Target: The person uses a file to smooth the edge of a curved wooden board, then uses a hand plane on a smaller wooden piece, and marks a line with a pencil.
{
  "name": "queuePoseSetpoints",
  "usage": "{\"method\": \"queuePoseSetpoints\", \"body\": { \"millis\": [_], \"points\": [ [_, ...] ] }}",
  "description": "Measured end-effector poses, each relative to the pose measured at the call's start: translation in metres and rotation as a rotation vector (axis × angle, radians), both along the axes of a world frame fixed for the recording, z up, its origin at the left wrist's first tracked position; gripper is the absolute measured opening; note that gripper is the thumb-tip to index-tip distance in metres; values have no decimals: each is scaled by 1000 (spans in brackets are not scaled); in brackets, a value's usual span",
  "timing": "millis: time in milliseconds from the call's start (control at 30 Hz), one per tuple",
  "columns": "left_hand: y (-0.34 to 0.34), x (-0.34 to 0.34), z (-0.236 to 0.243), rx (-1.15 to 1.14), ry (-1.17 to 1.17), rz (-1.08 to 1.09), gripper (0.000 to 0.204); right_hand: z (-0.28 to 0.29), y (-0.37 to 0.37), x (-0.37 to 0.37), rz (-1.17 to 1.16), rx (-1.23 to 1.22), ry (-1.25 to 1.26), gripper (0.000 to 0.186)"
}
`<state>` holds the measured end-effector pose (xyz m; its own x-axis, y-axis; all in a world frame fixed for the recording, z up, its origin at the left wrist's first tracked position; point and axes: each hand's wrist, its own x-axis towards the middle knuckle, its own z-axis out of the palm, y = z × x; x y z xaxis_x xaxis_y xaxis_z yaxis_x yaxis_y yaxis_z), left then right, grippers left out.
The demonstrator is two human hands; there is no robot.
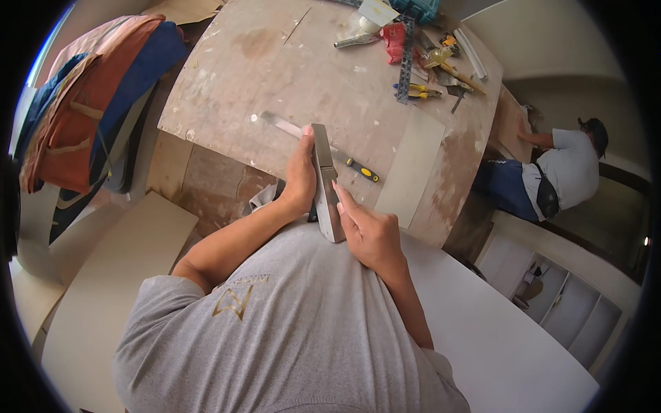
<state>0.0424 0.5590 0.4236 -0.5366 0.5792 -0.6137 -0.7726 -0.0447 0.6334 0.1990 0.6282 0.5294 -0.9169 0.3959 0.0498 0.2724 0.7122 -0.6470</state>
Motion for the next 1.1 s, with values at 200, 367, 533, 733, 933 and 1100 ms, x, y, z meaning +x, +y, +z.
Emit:
{"method": "queuePoseSetpoints", "body": {
  "millis": [200, 367, 533, 733, 933, 1100],
  "points": [
    [1, -2, 24, 49, 16, 33, 60, -16, 17, -21, -115, -286, -60, 36],
    [2, -1, 10, 8, 64, 45, 60, -26, 21, -31, -76, -268, 83, 34],
    [-1, -2, 2, 57, 115, -2, 55, -26, 24, -38, -51, -171, 16, 33],
    [-5, 6, -11, -13, 160, -10, 61, -11, 13, -26, -3, -101, 50, 35],
    [-6, -5, 10, -50, -38, 88, 71, -4, 4, 9, -8, -167, -67, 37],
    [-1, -4, 15, 7, -54, 40, 73, -2, 16, 5, -213, -874, 36, 39]
  ]
}}
